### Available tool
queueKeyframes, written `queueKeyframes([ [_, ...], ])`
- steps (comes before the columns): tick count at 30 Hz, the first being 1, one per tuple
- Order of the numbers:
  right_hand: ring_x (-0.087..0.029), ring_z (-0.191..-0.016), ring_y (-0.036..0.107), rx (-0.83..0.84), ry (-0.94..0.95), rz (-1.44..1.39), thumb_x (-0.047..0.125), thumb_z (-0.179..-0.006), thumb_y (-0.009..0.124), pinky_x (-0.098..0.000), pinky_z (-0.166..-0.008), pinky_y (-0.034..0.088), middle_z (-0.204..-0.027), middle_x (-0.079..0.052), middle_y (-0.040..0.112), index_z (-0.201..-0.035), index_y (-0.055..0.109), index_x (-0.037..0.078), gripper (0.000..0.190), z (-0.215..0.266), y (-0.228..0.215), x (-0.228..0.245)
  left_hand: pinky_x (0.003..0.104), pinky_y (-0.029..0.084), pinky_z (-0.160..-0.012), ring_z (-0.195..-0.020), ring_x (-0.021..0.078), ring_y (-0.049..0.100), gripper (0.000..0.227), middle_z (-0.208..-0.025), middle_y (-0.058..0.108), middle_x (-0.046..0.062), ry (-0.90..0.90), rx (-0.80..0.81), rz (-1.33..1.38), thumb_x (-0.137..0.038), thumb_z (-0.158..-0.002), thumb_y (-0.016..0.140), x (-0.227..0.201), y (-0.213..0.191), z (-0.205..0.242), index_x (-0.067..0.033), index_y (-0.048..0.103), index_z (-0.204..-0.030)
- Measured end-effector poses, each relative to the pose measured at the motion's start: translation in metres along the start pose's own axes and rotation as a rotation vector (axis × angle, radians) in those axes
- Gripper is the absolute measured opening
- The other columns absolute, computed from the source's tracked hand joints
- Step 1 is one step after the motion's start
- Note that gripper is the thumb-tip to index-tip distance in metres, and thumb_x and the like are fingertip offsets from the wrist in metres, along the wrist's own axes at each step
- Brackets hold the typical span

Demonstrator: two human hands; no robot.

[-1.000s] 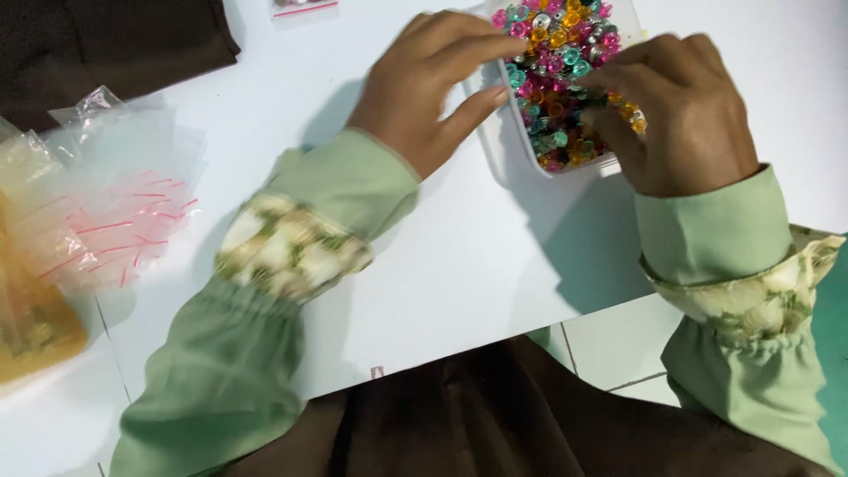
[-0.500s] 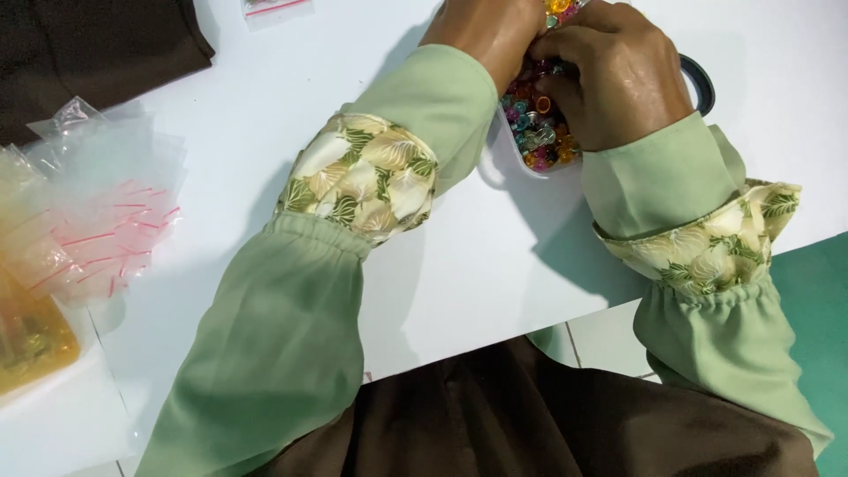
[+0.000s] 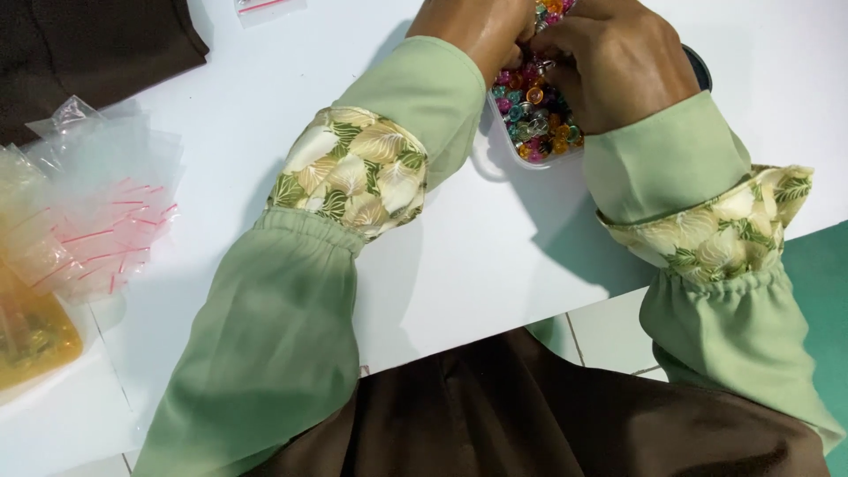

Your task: The person sorts beads by color from a container and places them into small plastic bags.

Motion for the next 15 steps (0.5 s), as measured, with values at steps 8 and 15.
queueKeyframes([
  [8,-0.03,-0.086,0.074,0.055,0.048,0.0,0.006,-0.087,0.087,-0.0412,-0.06,0.059,-0.098,-0.007,0.078,-0.115,0.082,0.01,0.029,-0.002,0.014,-0.009,0.042,0.04,-0.054,-0.061,0.0195,0.055,0.023,-0.068,0.061,-0.004,-0.015,0.029,0.019,-0.012,-0.09,0.072,-0.006,-0.008,0.01,-0.0203,0.057,-0.076],
  [15,-0.034,-0.087,0.072,0.1,0.07,-0.093,0.005,-0.088,0.085,-0.0463,-0.061,0.055,-0.098,-0.007,0.078,-0.127,0.082,0.014,0.04,-0.01,0.012,-0.007,0.039,0.055,-0.068,-0.087,0.0198,0.074,0.012,-0.097,0.08,-0.005,-0.095,-0.05,0.099,-0.022,-0.09,0.074,-0.001,-0.023,0.011,-0.0243,0.077,-0.102],
])
Point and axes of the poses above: each hand's wrist, its own z-axis away from the middle knuckle, its own y-axis out of the palm, x = y × z, the point moved 2 cm from there along -z, towards the middle knuckle
